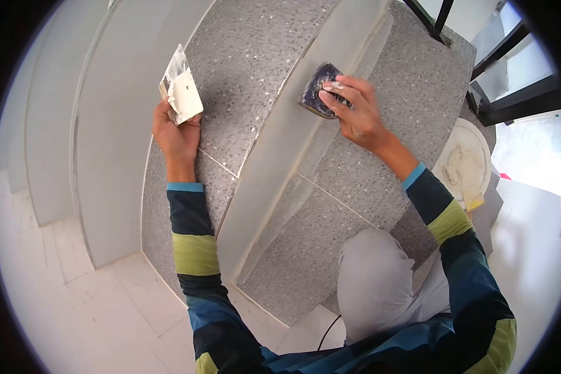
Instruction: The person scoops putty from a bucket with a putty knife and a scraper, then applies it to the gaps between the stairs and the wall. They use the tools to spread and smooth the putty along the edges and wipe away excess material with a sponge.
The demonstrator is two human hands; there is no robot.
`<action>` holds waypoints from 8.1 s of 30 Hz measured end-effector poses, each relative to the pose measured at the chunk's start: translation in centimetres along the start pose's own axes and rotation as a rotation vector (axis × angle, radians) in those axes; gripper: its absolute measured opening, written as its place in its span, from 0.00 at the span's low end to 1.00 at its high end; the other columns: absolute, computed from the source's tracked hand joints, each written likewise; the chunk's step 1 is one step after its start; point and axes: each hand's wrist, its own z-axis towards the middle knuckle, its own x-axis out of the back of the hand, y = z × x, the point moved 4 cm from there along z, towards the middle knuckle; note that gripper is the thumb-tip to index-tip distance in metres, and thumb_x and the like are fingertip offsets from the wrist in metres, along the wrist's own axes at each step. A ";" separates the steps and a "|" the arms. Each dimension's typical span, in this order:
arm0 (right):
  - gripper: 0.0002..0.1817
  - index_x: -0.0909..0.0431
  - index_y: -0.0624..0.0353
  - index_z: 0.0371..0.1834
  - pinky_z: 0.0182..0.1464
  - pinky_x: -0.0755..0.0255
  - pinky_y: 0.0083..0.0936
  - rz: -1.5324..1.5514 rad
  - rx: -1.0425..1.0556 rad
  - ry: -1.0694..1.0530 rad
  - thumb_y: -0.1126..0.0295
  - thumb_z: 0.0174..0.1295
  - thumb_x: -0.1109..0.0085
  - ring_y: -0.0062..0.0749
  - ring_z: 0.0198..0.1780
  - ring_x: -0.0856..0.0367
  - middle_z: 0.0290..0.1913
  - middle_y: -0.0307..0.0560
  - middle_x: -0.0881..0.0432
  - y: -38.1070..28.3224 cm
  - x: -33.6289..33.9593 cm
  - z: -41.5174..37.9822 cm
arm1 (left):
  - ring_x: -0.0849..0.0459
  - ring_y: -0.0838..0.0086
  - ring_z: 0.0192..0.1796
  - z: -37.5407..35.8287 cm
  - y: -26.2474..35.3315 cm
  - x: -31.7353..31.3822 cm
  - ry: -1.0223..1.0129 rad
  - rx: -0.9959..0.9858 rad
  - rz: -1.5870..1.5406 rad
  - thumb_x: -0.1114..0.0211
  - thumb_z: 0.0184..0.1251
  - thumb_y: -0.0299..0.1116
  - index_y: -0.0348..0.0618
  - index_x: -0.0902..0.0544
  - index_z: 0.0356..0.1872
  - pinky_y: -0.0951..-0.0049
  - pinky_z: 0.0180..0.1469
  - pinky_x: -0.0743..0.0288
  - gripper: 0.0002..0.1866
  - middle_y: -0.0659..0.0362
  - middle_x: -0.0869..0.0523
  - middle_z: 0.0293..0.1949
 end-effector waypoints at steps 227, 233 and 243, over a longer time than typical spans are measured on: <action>0.23 0.20 0.40 0.49 0.46 0.51 0.27 0.381 0.418 -0.095 0.71 0.44 0.38 0.22 0.46 0.37 0.51 0.25 0.24 -26.1 -9.0 -21.1 | 0.27 0.69 0.56 -50.3 -20.5 -7.4 1.236 0.207 -0.437 0.56 0.66 0.35 0.34 0.39 0.61 0.68 0.59 0.33 0.24 0.53 0.28 0.52; 0.23 0.20 0.40 0.48 0.46 0.52 0.27 0.441 0.385 -0.086 0.72 0.44 0.38 0.21 0.46 0.37 0.51 0.24 0.25 -26.4 -7.6 -20.3 | 0.27 0.68 0.56 -49.4 -19.8 -6.9 1.145 0.231 -0.468 0.56 0.65 0.34 0.34 0.37 0.60 0.69 0.58 0.33 0.23 0.53 0.27 0.52; 0.22 0.20 0.39 0.49 0.46 0.52 0.27 0.421 0.401 -0.092 0.69 0.47 0.39 0.21 0.46 0.37 0.52 0.24 0.26 -26.0 -8.3 -20.3 | 0.27 0.68 0.56 -49.5 -19.7 -6.7 1.163 0.247 -0.476 0.56 0.65 0.34 0.35 0.37 0.60 0.69 0.59 0.34 0.23 0.54 0.27 0.52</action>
